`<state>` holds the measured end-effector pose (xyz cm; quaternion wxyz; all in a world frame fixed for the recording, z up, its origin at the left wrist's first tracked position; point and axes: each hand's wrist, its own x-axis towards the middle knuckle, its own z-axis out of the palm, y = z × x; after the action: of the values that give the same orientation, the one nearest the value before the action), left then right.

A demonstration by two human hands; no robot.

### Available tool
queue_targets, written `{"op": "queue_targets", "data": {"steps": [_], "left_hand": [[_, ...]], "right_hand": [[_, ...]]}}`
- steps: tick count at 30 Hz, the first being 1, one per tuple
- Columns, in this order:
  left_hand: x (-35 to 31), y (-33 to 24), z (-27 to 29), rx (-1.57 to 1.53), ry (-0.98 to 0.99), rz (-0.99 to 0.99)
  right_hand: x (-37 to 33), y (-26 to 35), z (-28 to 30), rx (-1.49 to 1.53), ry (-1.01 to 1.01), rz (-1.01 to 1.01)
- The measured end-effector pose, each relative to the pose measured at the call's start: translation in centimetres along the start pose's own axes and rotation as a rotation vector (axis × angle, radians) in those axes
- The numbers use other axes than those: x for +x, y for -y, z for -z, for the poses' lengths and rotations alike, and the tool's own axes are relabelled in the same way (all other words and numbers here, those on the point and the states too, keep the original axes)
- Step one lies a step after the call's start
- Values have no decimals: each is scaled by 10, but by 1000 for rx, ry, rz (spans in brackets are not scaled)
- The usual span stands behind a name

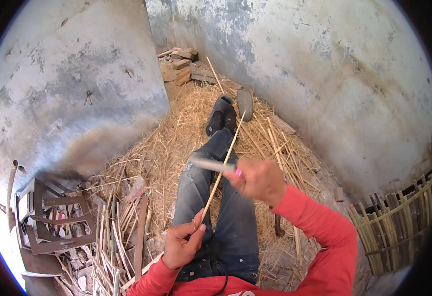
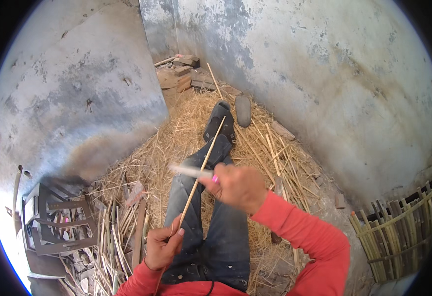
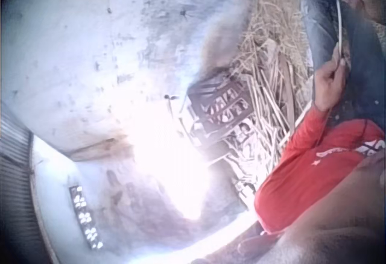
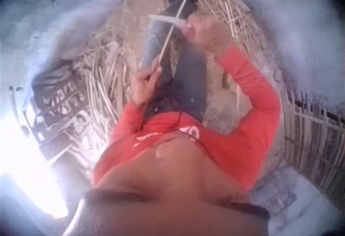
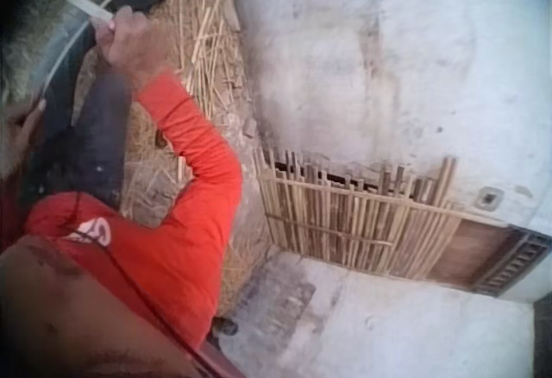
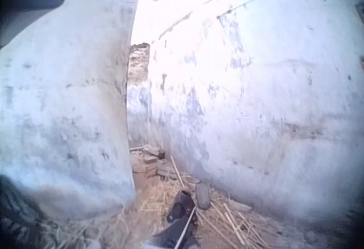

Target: The person strips thin layers from bamboo sticks using a small knife.

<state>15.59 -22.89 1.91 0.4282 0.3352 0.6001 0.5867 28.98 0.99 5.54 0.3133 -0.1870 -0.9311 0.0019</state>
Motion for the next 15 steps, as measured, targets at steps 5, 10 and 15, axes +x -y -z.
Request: {"op": "queue_targets", "data": {"steps": [5, 10, 15], "left_hand": [[-4, 6, 1, 51, 21, -48], [-1, -5, -1, -10, 38, 14], [-3, 1, 5, -39, 37, 28]], "right_hand": [[11, -27, 3, 67, 39, -129], [16, -43, 6, 83, -46, -153], [24, -70, -12, -4, -152, -134]]}}
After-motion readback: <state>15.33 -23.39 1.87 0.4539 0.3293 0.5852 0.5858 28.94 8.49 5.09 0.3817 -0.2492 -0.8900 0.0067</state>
